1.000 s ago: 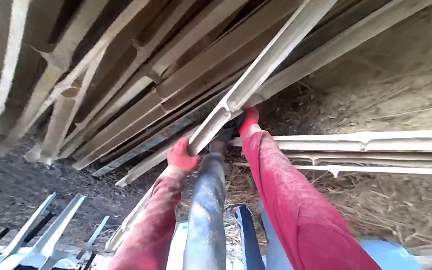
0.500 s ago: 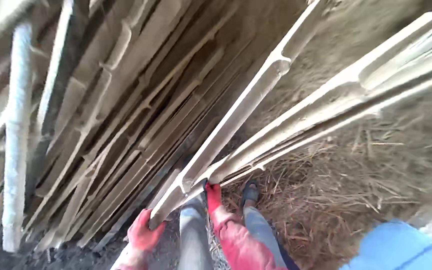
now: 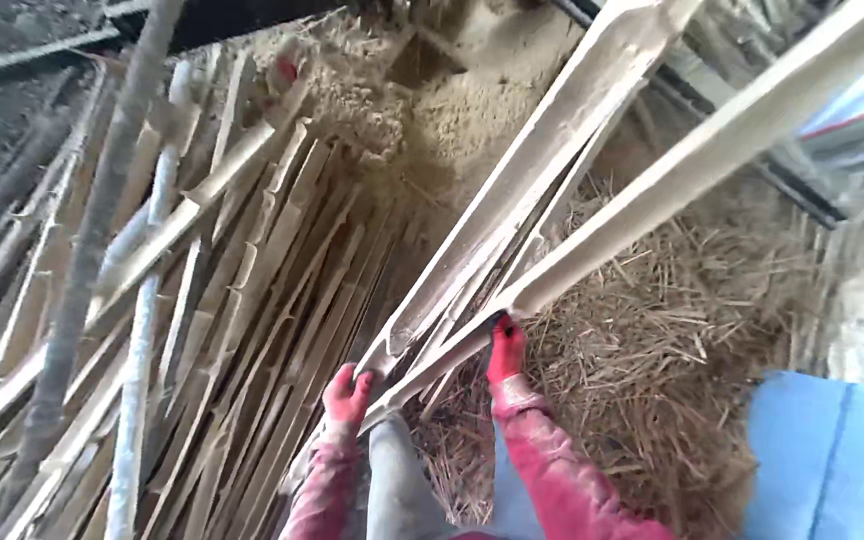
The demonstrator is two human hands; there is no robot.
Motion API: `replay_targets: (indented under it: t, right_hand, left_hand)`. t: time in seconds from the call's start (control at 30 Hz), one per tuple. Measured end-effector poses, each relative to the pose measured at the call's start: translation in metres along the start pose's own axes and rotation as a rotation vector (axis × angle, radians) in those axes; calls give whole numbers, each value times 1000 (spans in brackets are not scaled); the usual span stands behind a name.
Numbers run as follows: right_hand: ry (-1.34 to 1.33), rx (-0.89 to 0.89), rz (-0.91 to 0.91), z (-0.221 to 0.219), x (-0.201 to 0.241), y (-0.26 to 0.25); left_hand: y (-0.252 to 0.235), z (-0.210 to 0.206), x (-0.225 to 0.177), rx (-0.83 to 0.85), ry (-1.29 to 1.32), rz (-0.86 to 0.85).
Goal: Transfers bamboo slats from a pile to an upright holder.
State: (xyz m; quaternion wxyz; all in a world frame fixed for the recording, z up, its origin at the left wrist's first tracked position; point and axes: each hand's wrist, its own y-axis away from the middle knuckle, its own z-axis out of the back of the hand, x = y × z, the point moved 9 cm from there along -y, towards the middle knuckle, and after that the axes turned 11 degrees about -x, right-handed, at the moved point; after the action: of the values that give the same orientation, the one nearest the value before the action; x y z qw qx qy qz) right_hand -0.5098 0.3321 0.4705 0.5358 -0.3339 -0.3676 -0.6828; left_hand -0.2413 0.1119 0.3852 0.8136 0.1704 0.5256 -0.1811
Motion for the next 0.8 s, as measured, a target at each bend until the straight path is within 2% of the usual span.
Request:
replay_targets:
  t: [0.17, 0.27, 0.4, 0.53, 0.6, 0.67, 0.8]
  right_hand:
    - [-145, -143, 65, 92, 17, -57]
    - [-242, -208, 95, 149, 32, -95]
    - [-363, -323, 169, 239, 52, -156]
    - [-504, -391, 69, 296, 43, -224]
    - [-535, -445, 11, 310, 30, -259]
    - [-466, -470, -57, 306, 10, -292]
    - [-140, -309, -178, 252, -31, -368]
  left_hand:
    - [-5, -33, -59, -11, 152, -109]
    - [0, -50, -99, -90, 248, -132]
    - [-5, -99, -168, -139, 284, -214]
    - [-17, -145, -231, -217, 285, -227]
    - [-21, -172, -257, -235, 253, -226]
    - [-23, -203, -277, -221, 223, -199]
    - [-24, -288, -295, -147, 282, -121]
